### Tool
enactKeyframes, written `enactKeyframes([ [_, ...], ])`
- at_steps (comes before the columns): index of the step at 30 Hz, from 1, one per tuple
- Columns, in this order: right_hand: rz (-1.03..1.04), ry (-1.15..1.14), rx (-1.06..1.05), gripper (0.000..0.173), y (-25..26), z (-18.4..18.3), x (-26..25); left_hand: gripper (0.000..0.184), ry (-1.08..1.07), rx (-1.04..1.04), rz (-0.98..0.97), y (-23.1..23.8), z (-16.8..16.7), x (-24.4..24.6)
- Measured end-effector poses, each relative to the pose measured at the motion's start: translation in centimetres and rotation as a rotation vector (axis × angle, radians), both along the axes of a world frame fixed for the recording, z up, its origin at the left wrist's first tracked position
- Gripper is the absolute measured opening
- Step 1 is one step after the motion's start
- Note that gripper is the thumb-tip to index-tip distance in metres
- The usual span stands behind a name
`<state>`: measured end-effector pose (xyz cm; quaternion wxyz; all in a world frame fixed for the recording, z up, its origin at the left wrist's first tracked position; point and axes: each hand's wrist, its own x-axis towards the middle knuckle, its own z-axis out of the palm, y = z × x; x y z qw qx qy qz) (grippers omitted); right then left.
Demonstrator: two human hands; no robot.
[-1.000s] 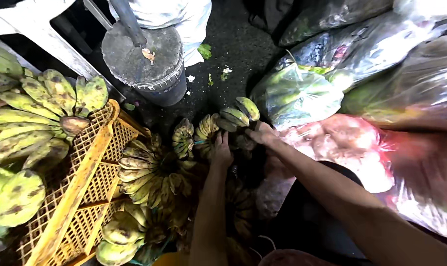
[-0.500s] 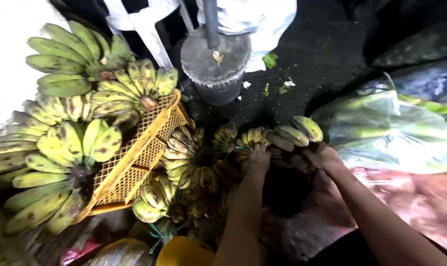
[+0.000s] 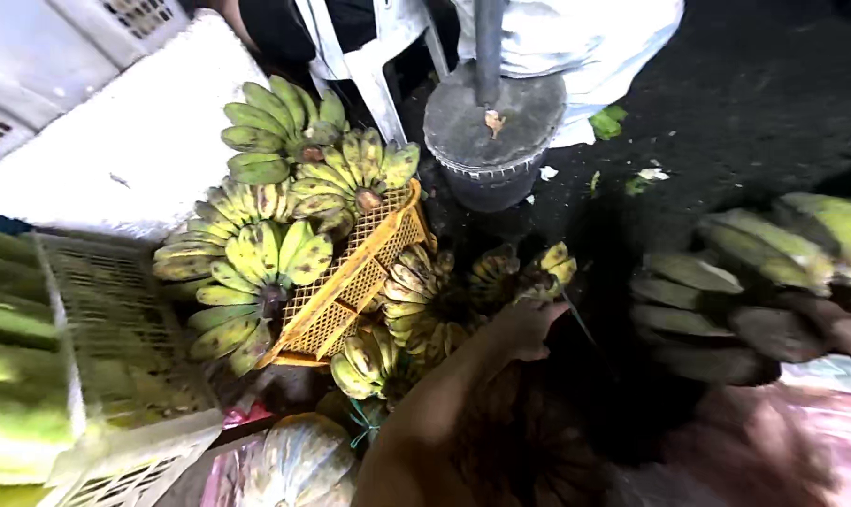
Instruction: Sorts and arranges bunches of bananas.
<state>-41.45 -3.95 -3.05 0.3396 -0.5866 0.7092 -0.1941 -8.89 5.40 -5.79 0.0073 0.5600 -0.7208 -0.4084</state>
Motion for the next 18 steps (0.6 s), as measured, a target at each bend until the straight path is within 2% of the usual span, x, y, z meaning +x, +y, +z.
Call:
enactKeyframes([
  [1, -0.006, -0.087, -0.05, 0.048, 0.2, 2.1, 1.4, 0.082, -0.022, 0.045, 0.021, 0.6, 1.6, 1.0],
  [3, -0.04, -0.338, -0.116, 0.038, 0.1, 4.7, 5.2, 0.064, -0.072, 0.104, 0.061, 2.2, 4.8, 3.9],
  [5, -0.071, -0.638, -0.122, 0.011, -0.2, 6.8, 10.8, 0.048, -0.064, -0.023, 0.15, 4.8, 8.2, 7.2],
  [6, -0.083, -0.773, -0.088, 0.005, 0.0, 8.2, 14.3, 0.042, -0.053, -0.132, 0.226, 6.1, 10.1, 8.9],
  [8, -0.102, -1.018, 0.009, 0.013, 0.8, 10.9, 21.7, 0.033, -0.096, -0.342, 0.429, 8.6, 14.3, 12.5],
  [10, -0.052, -1.218, 0.093, 0.012, 0.9, 12.2, 28.4, 0.03, -0.183, -0.511, 0.641, 10.6, 18.3, 16.4],
  [13, 0.17, -1.372, 0.18, 0.019, 0.3, 13.0, 37.8, 0.034, -0.301, -0.77, 0.837, 12.3, 22.2, 22.6],
  [15, 0.27, -1.416, 0.212, 0.024, -0.5, 12.2, 43.8, 0.043, -0.336, -0.879, 0.882, 11.4, 23.9, 25.9],
  [18, 0.259, -1.246, 0.387, 0.042, -0.6, 9.5, 50.0, 0.053, -0.255, -0.844, 0.909, 7.2, 24.0, 29.2],
])
